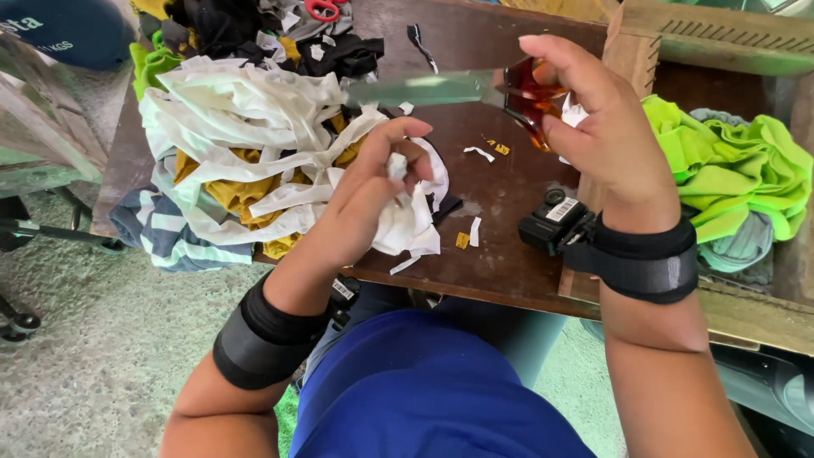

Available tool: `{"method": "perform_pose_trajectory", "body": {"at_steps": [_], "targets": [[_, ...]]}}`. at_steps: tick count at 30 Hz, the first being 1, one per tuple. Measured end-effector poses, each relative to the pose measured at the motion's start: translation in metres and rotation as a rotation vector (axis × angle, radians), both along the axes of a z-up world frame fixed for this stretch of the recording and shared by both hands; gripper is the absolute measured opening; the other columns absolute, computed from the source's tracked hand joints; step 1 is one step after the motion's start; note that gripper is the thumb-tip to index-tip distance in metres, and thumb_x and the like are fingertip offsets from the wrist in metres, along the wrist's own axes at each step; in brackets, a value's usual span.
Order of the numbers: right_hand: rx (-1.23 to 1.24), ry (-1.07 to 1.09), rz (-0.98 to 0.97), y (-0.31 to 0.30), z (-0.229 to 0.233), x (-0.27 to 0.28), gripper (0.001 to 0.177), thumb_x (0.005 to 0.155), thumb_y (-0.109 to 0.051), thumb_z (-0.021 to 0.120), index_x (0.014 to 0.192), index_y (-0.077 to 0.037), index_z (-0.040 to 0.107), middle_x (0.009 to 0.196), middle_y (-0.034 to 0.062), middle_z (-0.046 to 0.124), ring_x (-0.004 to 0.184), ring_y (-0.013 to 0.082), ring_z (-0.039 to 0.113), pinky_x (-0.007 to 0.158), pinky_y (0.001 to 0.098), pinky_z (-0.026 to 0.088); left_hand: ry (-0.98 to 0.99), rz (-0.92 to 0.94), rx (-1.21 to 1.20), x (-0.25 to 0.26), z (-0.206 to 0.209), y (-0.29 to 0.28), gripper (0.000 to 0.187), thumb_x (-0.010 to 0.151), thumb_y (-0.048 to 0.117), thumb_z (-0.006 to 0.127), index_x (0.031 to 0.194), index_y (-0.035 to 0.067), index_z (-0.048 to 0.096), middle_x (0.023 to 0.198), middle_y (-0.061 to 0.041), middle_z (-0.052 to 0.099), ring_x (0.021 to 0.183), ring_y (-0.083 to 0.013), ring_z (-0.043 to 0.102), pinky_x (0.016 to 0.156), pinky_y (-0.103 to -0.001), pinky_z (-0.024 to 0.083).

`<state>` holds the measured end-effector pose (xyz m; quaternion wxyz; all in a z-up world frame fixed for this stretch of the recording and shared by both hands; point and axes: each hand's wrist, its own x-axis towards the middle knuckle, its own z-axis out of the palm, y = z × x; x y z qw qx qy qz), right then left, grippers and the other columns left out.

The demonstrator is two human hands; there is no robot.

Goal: The person prepares fabric strips for rug production by straightening and folding fabric sheets, then cutting them with scissors, and finally aligning the cut strips on a workbench. The person uses both hands to manipulate the fabric and one hand to operate the scissors.

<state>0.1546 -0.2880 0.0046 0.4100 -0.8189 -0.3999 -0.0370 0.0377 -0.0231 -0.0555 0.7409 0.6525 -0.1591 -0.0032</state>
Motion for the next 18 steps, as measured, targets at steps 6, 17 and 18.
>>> {"method": "perform_pose_trajectory", "body": {"at_steps": [6,17,18], "targets": [[0.210,0.281,0.081,0.008,-0.023,-0.001,0.077,0.076,0.008,0.084,0.143,-0.010,0.050,0.120,-0.0016,0.057,0.109,0.0104,0.055,0.096,0.0260,0.048,0.073,-0.010,0.065,0.007,-0.001,-0.024,0.062,0.101,-0.002,0.038,0.160,0.010,0.024,0.127,-0.010,0.066,0.096,-0.0108,0.062,0.084,-0.025,0.053],[0.420,0.721,0.216,0.021,-0.052,-0.005,0.056,0.091,0.010,0.077,0.138,-0.007,0.052,0.118,0.0060,0.069,0.111,0.0157,0.069,0.091,0.0289,0.057,0.140,-0.012,-0.173,0.030,-0.011,-0.053,0.052,0.117,0.023,0.037,0.167,0.012,0.027,0.169,-0.008,0.037,0.117,-0.0103,0.058,0.072,-0.024,0.057],[0.432,0.732,0.227,0.022,-0.050,-0.006,0.055,0.091,0.010,0.077,0.137,-0.007,0.052,0.119,0.0058,0.069,0.113,0.0155,0.069,0.093,0.0294,0.059,0.099,-0.037,-0.187,0.030,-0.006,-0.054,0.052,0.117,0.024,0.036,0.167,0.013,0.024,0.169,-0.007,0.036,0.125,-0.0093,0.057,0.071,-0.023,0.056]]}}
